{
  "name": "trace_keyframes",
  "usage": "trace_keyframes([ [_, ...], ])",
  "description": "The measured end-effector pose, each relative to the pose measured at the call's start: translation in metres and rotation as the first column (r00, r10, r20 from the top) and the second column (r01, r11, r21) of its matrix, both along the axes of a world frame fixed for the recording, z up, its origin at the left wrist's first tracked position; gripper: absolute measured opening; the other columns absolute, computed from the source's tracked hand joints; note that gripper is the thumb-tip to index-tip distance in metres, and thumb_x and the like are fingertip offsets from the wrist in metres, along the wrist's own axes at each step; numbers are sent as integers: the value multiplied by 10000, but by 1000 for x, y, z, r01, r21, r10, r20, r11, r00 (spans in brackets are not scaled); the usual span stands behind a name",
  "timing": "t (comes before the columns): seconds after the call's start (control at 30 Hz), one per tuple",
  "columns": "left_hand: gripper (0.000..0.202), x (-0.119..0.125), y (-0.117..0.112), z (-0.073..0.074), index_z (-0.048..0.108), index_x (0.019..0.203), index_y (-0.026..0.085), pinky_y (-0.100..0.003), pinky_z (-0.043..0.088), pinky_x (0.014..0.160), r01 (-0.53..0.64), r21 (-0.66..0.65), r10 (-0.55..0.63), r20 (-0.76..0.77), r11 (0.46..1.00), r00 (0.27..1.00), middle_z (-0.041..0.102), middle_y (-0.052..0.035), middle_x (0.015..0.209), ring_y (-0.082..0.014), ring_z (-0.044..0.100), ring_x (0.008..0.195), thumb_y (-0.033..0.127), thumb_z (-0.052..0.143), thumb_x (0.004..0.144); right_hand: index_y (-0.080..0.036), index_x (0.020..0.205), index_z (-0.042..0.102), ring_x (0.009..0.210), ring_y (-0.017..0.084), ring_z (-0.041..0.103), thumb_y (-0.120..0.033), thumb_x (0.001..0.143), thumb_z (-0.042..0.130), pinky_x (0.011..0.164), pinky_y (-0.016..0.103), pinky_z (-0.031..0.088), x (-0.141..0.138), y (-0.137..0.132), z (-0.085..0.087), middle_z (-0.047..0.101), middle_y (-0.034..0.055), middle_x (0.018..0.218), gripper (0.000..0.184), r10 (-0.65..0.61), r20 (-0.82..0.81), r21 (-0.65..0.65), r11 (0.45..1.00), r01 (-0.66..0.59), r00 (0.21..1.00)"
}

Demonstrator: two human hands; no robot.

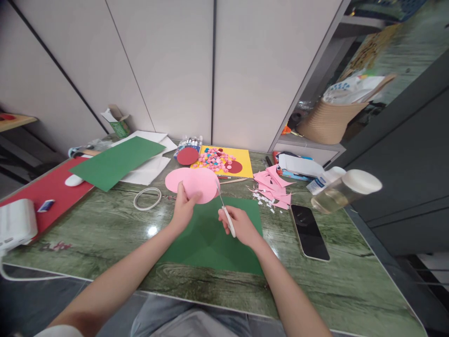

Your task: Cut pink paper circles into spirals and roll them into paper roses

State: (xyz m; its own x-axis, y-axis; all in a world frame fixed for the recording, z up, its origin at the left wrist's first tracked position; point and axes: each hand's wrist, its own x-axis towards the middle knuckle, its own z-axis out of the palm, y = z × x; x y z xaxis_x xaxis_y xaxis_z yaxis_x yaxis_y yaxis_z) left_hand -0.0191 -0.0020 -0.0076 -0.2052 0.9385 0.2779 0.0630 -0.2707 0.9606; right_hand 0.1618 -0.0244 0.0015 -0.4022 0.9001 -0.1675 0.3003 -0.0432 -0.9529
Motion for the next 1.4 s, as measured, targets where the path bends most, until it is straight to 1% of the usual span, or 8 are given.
trace_keyframes([
  [0.13, 328, -1, 0, 0, 402, 1054, 190, -298, 397, 872, 35, 5, -35, -23, 999, 999, 493, -40, 1013, -172, 477, 981, 225, 537, 758, -162, 726, 507, 443, 79, 475, -476, 855, 427, 422, 195, 313, 2, 1, 2, 458, -42, 547, 348, -3, 2, 7, 1000, 3, 1000],
  [0.33, 420, 0, 3, -2, 382, 1092, 194, -294, 420, 838, -19, 7, 18, 30, 1000, 999, 496, -53, 1045, -173, 498, 960, 246, 578, 725, -165, 722, 503, 444, 81, 475, -482, 858, 420, 418, 195, 309, 2, 3, 1, 456, -43, 542, 356, 2, 8, 19, 1000, -3, 1000],
  [0.6, 369, 0, 4, -1, 403, 1054, 190, -290, 435, 822, -32, 41, 28, 98, 999, 995, 513, -56, 1029, -174, 518, 963, 270, 574, 737, -170, 709, 502, 443, 83, 480, -431, 863, 430, 430, 197, 318, 1, 2, 1, 460, -50, 523, 312, -2, 22, 14, 1000, 1, 1000],
  [0.83, 316, 0, 3, -1, 433, 1032, 188, -288, 433, 816, -57, 28, 55, 77, 998, 996, 520, -51, 1023, -173, 511, 953, 296, 558, 762, -171, 712, 502, 445, 77, 476, -412, 867, 427, 438, 197, 325, 1, 1, -1, 463, -50, 538, 296, 3, 23, 13, 1000, -4, 1000],
  [1.0, 369, 2, 1, 1, 396, 1080, 195, -297, 425, 837, -29, 2, 29, 56, 1000, 998, 515, -52, 1040, -169, 507, 955, 286, 565, 765, -168, 707, 503, 439, 77, 475, -428, 861, 430, 430, 194, 322, 0, 0, -1, 459, -50, 525, 311, 7, 17, 13, 1000, -8, 1000],
  [1.17, 346, 2, -1, 3, 390, 1066, 189, -317, 426, 840, -14, 10, 14, 9, 1000, 1000, 514, -54, 1009, -174, 506, 937, 274, 548, 770, -168, 708, 506, 436, 83, 483, -476, 848, 433, 419, 198, 318, 0, 0, 0, 467, -45, 527, 346, -6, 15, 18, 1000, 6, 1000],
  [1.27, 351, 2, -1, 3, 390, 1067, 194, -321, 428, 847, 12, 6, -12, 10, 1000, 1000, 516, -57, 1011, -176, 508, 940, 276, 552, 767, -169, 719, 512, 446, 86, 491, -498, 846, 425, 431, 202, 329, 0, 0, 0, 472, -41, 545, 364, -13, 14, 20, 1000, 13, 1000],
  [1.4, 354, 2, -1, 1, 387, 1074, 195, -315, 429, 848, 14, 6, -14, 20, 1000, 1000, 516, -55, 1019, -173, 509, 947, 265, 550, 768, -169, 724, 513, 450, 88, 491, -504, 847, 421, 434, 204, 328, -1, -1, 1, 470, -40, 549, 369, -13, 10, 16, 1000, 13, 1000],
])
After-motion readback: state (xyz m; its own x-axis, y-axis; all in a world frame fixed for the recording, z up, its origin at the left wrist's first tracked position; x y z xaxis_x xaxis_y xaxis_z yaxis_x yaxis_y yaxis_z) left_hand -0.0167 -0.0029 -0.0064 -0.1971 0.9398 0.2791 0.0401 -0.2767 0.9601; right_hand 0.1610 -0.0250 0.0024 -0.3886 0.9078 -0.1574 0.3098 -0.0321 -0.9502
